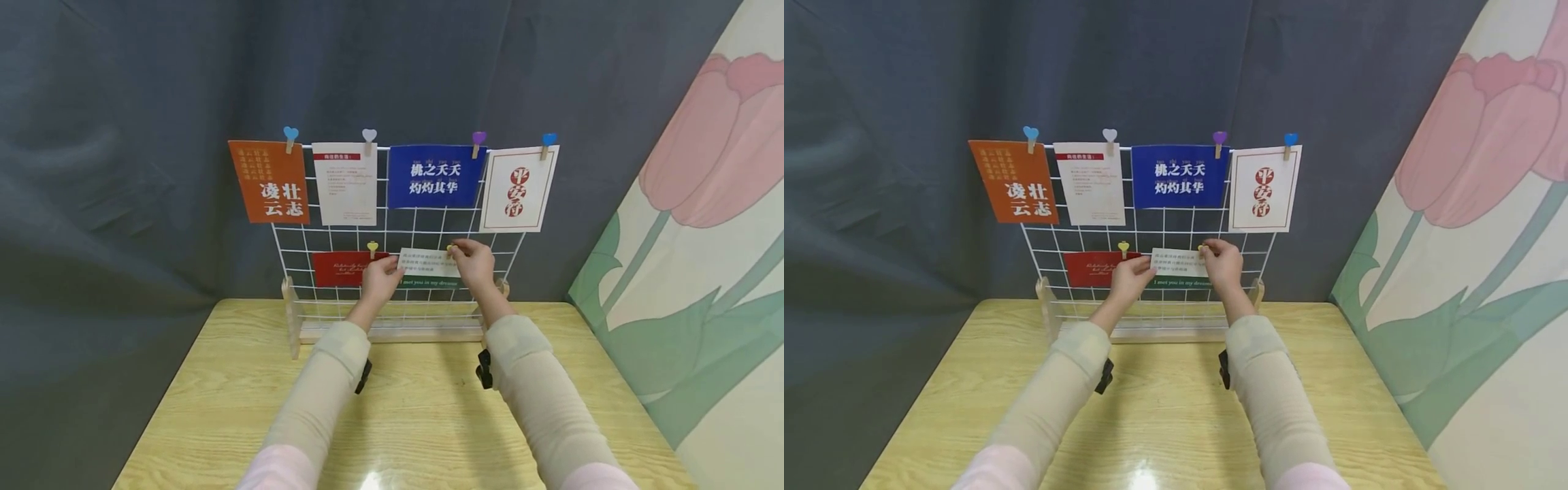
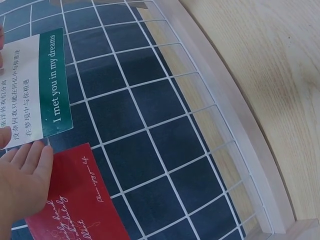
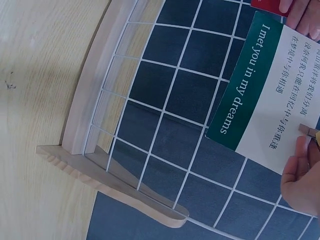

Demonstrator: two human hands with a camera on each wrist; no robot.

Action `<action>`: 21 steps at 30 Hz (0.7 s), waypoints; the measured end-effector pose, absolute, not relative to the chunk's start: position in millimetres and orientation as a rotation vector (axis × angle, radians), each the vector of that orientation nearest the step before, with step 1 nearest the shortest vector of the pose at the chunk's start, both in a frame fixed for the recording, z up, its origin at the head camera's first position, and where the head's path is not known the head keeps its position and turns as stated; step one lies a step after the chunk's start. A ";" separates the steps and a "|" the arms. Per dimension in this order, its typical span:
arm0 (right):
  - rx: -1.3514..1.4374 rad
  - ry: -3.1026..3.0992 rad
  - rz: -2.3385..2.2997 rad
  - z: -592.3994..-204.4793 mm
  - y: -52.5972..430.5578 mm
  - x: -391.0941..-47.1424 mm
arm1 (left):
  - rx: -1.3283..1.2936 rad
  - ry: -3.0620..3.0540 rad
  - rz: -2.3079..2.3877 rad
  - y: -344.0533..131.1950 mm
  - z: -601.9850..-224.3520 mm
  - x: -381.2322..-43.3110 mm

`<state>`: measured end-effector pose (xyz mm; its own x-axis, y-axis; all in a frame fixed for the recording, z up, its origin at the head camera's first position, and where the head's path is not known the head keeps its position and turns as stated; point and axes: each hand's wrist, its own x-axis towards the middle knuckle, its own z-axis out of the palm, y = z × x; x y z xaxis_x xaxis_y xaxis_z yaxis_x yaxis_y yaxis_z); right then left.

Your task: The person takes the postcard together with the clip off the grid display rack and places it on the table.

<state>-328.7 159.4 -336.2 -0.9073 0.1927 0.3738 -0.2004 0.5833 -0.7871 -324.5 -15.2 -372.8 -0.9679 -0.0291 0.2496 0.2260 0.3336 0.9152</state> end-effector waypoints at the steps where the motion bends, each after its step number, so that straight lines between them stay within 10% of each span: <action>1: -0.003 -2.392 1.281 -336.6 159.2 -328.5 | -0.168 -2.385 -1.665 -15.0 -372.8 -324.5; 21: -0.070 -2.327 1.268 -338.8 155.5 -334.0 | -0.160 -2.428 -1.402 -12.9 -368.1 -328.3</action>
<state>-334.0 155.5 -338.8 -0.8808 0.2692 0.3895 -0.1814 0.5680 -0.8028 -328.3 -12.9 -368.1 -0.9388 -0.0677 0.3378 0.2587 0.5091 0.8209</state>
